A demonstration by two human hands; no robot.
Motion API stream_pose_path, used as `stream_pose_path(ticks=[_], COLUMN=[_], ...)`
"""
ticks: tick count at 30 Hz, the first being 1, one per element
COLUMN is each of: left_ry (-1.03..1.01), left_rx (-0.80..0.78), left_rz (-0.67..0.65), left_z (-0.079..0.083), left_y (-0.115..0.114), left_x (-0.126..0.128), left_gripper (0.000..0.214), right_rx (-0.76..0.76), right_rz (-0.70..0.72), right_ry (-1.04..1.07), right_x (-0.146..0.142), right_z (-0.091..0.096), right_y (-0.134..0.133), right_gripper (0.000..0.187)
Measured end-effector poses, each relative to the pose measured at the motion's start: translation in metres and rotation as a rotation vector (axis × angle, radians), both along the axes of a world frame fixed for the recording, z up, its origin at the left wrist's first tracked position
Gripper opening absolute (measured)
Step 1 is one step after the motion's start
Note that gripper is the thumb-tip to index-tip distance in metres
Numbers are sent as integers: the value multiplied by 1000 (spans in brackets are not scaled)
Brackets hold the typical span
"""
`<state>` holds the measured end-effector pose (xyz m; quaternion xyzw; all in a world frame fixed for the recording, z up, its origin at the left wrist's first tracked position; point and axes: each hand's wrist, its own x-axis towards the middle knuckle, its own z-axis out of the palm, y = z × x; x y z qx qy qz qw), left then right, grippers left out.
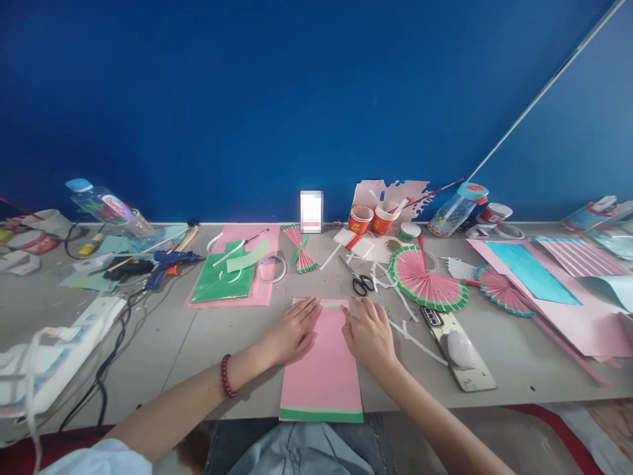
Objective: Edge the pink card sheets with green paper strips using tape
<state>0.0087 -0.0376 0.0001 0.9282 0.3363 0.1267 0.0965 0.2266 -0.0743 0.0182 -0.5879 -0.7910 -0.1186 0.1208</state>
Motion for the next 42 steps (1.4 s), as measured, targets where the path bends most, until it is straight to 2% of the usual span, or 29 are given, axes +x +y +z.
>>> stream_pose_path(ticks=[5, 9, 12, 18, 22, 25, 29, 34, 39, 42], left_ry=[-7, -20, -8, -29, -83, -93, -80, -69, -79, -86], left_rx=[2, 7, 26, 81, 115, 129, 138, 148, 146, 138], left_rz=[0, -16, -36, -54, -79, -83, -85, -77, -78, -84], left_z=[0, 1, 4, 5, 0, -1, 0, -1, 2, 5], left_y=[0, 3, 3, 2, 2, 1, 1, 0, 0, 0], left_x=[0, -1, -2, -1, 0, 0, 1, 0, 0, 0], left_gripper=[53, 52, 53, 46, 41, 40, 38, 37, 35, 32], right_rx=[-6, -68, -161, -223, -250, -273, -283, -289, -264, -298], right_rz=[16, 98, 209, 335, 333, 338, 343, 313, 202, 123], right_ry=[44, 174, 263, 288, 138, 6, -32, 12, 170, 336], right_x=[4, 6, 3, -26, -49, -60, -69, -71, -65, -59], right_z=[2, 4, 10, 28, 30, 27, 23, 25, 33, 40], right_y=[3, 25, 58, 144, 193, 214, 224, 224, 217, 215], right_gripper=[29, 24, 26, 34, 39, 37, 28, 20, 21, 21])
